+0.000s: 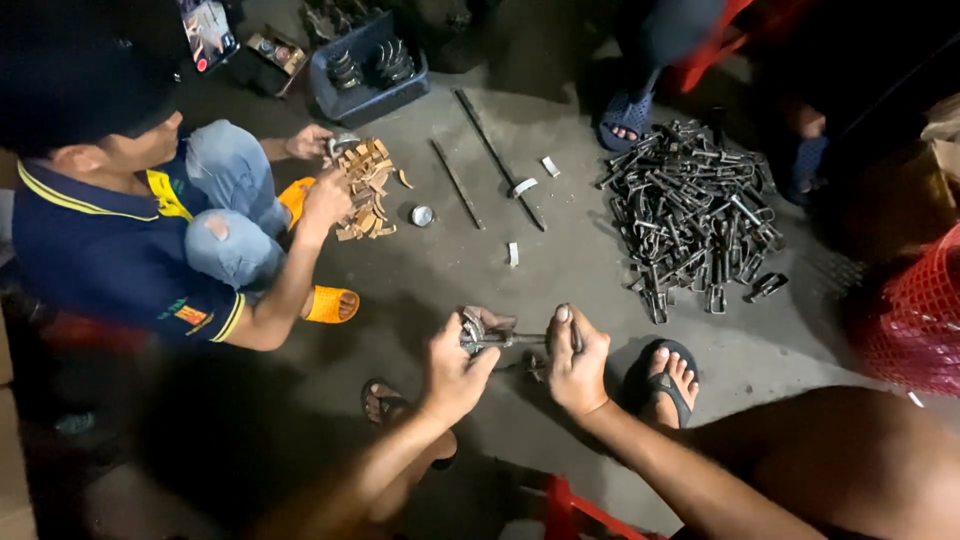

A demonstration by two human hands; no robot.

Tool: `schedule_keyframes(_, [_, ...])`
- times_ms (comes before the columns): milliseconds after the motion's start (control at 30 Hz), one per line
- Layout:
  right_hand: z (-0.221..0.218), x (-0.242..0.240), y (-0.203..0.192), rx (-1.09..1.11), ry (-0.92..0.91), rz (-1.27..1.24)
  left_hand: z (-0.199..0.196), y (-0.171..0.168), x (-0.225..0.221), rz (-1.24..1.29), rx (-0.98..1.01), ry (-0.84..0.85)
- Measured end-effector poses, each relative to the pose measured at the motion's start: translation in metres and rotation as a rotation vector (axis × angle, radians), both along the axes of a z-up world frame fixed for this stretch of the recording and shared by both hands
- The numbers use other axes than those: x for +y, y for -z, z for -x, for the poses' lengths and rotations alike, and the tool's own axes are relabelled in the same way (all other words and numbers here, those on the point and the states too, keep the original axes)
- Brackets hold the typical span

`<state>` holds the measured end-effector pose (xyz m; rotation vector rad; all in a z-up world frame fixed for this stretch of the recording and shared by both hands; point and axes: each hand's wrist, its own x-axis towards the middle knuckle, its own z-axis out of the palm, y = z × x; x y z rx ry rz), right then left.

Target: Manually assembling mechanical components from piles of metal parts using a screwdriver.

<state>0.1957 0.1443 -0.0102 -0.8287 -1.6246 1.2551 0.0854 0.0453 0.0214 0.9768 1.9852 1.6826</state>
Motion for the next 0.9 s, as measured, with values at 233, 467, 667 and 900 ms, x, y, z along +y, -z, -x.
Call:
schedule_keyframes(233, [0.005, -0.007, 0.011, 0.022, 0.057, 0.21, 0.013, -0.022, 0.006, 0.066, 0.165, 0.054])
schedule_keyframes(467, [0.008, -0.008, 0.024, 0.05, 0.061, 0.434, 0.018, -0.017, 0.008, 0.159, 0.317, 0.071])
schedule_keyframes(667, [0.009, -0.007, 0.033, 0.103, 0.027, 0.601, 0.02, -0.022, 0.007, 0.072, 0.336, 0.105])
schedule_keyframes(900, [0.015, -0.008, 0.058, 0.137, 0.022, 0.675, 0.028, -0.018, 0.005, 0.148, 0.336, 0.14])
